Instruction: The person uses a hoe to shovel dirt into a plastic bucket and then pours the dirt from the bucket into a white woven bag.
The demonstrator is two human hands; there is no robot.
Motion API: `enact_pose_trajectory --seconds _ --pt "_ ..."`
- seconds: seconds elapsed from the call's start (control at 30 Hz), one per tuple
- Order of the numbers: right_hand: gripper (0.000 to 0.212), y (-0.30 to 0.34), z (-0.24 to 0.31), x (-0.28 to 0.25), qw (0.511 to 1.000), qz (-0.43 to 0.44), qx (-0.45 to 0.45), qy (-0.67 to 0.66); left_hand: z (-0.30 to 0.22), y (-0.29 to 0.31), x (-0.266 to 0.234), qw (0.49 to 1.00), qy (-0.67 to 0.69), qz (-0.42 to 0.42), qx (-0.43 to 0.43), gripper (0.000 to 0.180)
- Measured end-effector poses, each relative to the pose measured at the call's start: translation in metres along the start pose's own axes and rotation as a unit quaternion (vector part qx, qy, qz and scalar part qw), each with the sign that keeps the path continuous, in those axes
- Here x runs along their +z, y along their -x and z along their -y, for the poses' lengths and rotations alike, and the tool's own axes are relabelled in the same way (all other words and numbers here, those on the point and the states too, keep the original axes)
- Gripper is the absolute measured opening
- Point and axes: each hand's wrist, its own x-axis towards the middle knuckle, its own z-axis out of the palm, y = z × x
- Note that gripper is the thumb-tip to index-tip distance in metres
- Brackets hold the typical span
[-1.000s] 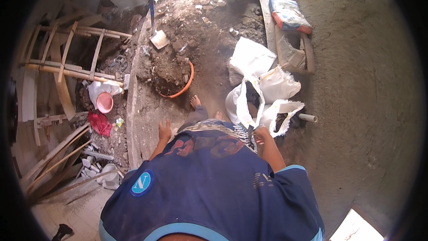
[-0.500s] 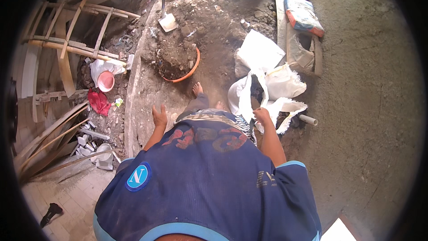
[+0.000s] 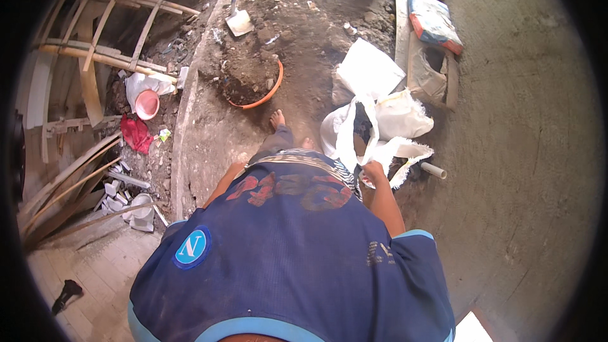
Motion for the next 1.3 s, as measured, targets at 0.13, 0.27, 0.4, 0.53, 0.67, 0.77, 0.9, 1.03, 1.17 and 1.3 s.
enact_pose_trajectory --seconds 0.13,0.27,0.4,0.53,0.67,0.77,0.9,1.03,1.17,1.3 --pt "0.028 -0.001 -0.016 -0.006 0.999 0.018 -0.018 0.025 -0.009 -0.006 -0.006 0.959 0.195 0.057 -0.200 0.049" --pt "0.026 0.005 -0.008 -0.005 1.000 0.008 -0.015 0.011 -0.038 -0.006 -0.025 0.959 0.190 0.039 -0.209 0.053" --pt "0.031 -0.008 -0.013 -0.009 0.997 0.046 -0.056 -0.012 -0.063 -0.006 -0.037 0.956 0.193 0.042 -0.215 0.059" --pt "0.034 0.001 -0.001 0.000 0.970 0.088 -0.012 -0.224 -0.060 -0.004 -0.026 0.970 0.107 -0.102 -0.194 0.087" --pt "0.034 0.016 0.010 -0.002 0.943 0.068 0.074 -0.318 -0.068 0.003 -0.027 0.960 0.104 -0.195 -0.172 0.093" --pt "0.029 0.006 0.006 -0.005 0.980 0.060 0.050 -0.185 -0.040 0.002 -0.020 0.948 0.084 -0.277 -0.134 0.094" --pt "0.021 -0.020 -0.019 0.001 1.000 -0.008 0.001 0.005 -0.021 0.006 -0.013 0.931 0.114 -0.320 -0.135 0.095" --pt "0.027 -0.054 -0.038 0.004 0.999 0.033 -0.006 0.030 -0.014 0.002 -0.007 0.930 0.082 -0.336 -0.125 0.097" --pt "0.028 -0.040 -0.015 0.018 0.995 0.038 0.060 -0.076 -0.034 0.010 -0.024 0.938 0.075 -0.320 -0.110 0.094" --pt "0.034 -0.027 -0.004 0.024 0.963 0.039 0.036 -0.263 -0.071 0.013 -0.049 0.944 0.094 -0.295 -0.117 0.092"
